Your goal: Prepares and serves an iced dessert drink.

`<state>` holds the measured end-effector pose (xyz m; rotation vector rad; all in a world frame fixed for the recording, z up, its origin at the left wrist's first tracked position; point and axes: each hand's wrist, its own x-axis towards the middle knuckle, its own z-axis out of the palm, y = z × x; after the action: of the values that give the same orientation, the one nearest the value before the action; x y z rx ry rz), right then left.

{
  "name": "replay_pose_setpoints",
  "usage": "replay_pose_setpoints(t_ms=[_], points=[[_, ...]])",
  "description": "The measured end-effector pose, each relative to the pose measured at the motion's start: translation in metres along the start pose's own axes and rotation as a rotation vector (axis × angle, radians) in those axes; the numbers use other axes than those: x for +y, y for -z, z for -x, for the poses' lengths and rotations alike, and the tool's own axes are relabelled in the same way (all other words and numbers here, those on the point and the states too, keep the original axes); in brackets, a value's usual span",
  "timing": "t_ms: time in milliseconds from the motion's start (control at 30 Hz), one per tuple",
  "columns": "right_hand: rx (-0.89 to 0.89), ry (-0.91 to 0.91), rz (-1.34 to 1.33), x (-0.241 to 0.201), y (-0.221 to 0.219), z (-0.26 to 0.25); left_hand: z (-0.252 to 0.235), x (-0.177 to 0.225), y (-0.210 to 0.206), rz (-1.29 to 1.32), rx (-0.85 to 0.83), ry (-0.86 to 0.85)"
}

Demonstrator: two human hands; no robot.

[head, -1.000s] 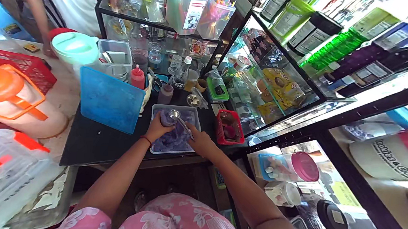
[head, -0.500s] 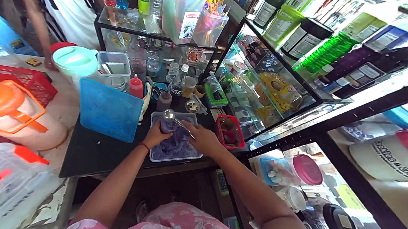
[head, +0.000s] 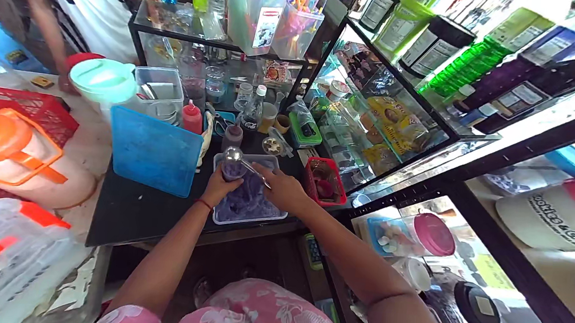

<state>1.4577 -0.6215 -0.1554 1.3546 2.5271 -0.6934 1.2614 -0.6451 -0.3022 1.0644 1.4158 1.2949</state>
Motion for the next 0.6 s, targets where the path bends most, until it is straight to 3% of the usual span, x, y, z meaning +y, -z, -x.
replay_pose_setpoints(t_ms=[200,333,433,600], points=[[-0.011,0.029,-0.572,0.032,-0.012,-0.001,-0.004,-0.001,-0.002,0.066,0.023,-0.019],[-0.053,-0.029,-0.867,0.032,-0.036,0.001,-0.007,0.001,-0.003,-0.06,0.014,-0.067],[-0.054,-0.057,-0.846,0.024,-0.045,-0.004,-0.008,0.006,-0.003,-0.203,0.004,-0.092],[-0.041,-0.044,-0.487,0.016,-0.038,-0.008,-0.012,0.012,0.0,-0.383,-0.014,-0.066]])
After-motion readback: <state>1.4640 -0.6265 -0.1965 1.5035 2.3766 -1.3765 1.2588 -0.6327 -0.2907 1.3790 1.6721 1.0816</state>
